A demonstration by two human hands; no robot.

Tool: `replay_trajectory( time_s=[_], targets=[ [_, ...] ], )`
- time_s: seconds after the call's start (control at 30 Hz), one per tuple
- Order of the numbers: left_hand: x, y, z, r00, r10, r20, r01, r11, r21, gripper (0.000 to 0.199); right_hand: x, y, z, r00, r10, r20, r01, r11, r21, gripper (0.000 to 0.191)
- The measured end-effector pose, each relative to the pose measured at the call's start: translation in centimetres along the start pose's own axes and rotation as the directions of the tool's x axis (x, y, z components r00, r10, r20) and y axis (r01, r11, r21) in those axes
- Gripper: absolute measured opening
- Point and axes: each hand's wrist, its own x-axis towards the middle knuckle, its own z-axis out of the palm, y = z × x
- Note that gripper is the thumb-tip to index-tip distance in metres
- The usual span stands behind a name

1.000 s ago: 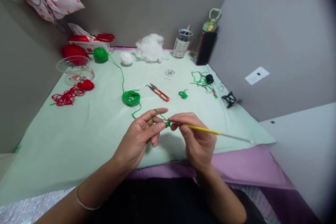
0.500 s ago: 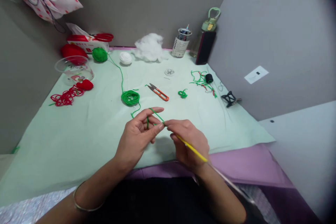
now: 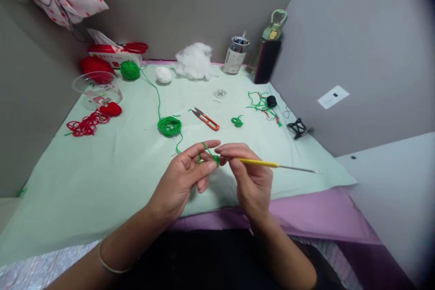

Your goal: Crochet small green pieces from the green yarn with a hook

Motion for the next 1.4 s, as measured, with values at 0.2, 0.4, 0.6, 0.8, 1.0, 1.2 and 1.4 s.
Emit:
replay_trajectory(
  time_s=[0.2,0.4,0.6,0.8,1.0,1.2,1.4],
  targets=[
    [0.3,-0.6,-0.1,0.996,0.076,-0.045,-0.071,0.993,0.099,0.03,-0.8,0.5,0.0,0.985,-0.15,0.084,0.167,0.953,-0.253,0.028],
    [0.6,-0.5,-0.3,0.994,-0.109,-0.014,0.106,0.984,-0.145,0.033,-0.9,0.8,-0.5,0.972,-0.22,0.086,0.236,0.909,-0.343,0.033],
    [0.6,-0.1,-0.2,0.999,-0.041,-0.03,0.037,0.994,-0.105,0.023,0.0,0.8,-0.7,0.983,0.179,-0.043,-0.168,0.969,0.183,0.017],
    [0.2,-0.4,-0.1,1.0,-0.024,-0.011,0.024,0.999,0.039,0.03,-0.1,1.1,-0.4,0.973,0.231,0.023,-0.231,0.955,0.188,0.014],
    [0.0,-0.1,-0.4,0.999,0.038,-0.004,-0.038,0.992,0.12,0.021,-0.2,0.2,-1.1,0.978,0.203,0.036,-0.206,0.965,0.16,0.019],
    [0.1,-0.8,-0.9,0.979,0.196,-0.057,-0.169,0.934,0.314,0.024,-0.5,0.1,-1.4,0.929,-0.271,0.253,0.351,0.864,-0.362,0.024],
    [0.1,-1.2,-0.4,0.985,0.158,-0.066,-0.146,0.976,0.161,0.038,-0.7,0.9,-1.1,0.826,-0.418,0.378,0.563,0.614,-0.553,0.038]
  ],
)
